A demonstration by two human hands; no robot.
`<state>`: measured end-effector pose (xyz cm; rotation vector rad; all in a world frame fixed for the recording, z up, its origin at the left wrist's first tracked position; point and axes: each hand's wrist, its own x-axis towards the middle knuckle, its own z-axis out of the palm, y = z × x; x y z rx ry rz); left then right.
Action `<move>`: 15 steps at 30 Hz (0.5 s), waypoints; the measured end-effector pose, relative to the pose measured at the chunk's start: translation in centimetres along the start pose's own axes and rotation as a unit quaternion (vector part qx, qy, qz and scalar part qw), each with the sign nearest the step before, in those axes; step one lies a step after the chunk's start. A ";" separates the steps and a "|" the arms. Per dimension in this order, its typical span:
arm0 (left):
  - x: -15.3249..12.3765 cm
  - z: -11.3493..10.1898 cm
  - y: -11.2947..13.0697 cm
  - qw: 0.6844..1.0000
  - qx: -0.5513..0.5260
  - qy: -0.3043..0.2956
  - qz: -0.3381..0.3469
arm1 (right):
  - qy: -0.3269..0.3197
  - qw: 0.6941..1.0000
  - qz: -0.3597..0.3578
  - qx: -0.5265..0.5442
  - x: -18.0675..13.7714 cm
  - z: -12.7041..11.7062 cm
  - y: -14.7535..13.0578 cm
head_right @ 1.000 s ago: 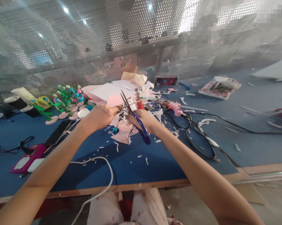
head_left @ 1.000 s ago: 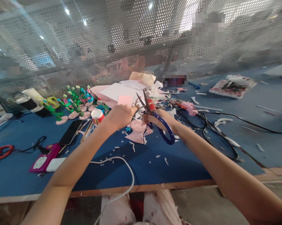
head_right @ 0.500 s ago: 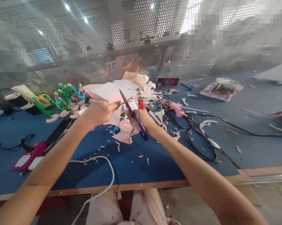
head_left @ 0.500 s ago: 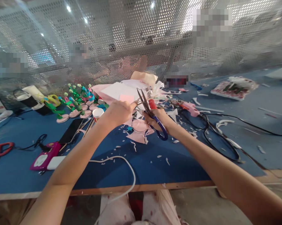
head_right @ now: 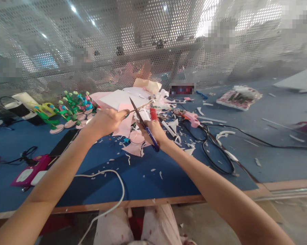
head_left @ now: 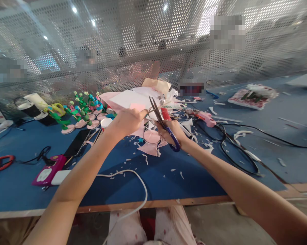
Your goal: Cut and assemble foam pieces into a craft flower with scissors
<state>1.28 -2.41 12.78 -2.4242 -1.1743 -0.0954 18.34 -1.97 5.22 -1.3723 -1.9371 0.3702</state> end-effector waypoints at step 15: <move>0.3 0.6 -0.1 1.000 -0.009 0.005 0.011 | -0.034 0.996 0.035 0.081 -0.4 -0.6 0.1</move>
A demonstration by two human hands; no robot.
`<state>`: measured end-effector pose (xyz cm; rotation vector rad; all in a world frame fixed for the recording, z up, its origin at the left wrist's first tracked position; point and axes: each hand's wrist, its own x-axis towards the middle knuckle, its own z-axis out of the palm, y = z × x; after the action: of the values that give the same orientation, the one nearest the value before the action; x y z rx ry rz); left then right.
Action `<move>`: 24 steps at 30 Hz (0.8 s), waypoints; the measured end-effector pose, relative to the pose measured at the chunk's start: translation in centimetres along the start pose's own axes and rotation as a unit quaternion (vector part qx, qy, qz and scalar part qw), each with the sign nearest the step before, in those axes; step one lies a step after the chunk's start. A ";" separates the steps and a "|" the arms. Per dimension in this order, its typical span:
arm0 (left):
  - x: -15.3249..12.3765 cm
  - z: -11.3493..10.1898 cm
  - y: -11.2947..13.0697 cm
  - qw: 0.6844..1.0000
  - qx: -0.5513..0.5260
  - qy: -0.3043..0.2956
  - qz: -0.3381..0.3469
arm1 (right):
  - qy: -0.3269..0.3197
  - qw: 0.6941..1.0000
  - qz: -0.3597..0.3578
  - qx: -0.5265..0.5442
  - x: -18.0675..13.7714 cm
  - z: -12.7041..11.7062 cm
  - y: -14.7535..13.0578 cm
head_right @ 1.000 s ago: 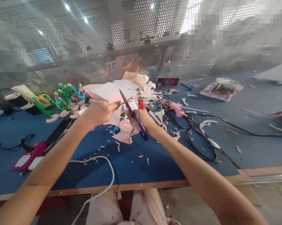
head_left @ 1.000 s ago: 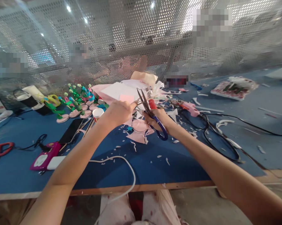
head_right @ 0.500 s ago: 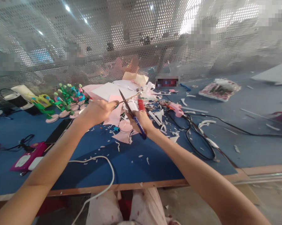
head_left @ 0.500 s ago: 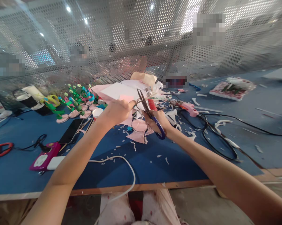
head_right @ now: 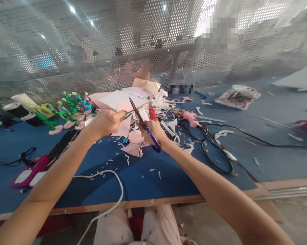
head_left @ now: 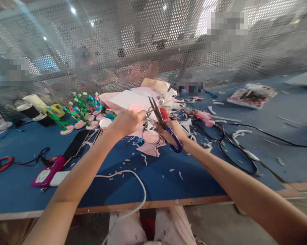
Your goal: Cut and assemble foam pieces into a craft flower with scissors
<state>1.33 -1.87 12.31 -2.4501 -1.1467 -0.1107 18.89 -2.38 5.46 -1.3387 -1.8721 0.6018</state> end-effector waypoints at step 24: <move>0.0 2.0 -1.3 0.993 0.000 0.088 0.081 | -0.086 0.994 -0.035 0.061 -0.4 -1.2 0.2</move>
<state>0.13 -0.29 10.93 -2.4650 -0.8710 -0.2714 19.97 -2.79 5.92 -1.1674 -1.9766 0.8044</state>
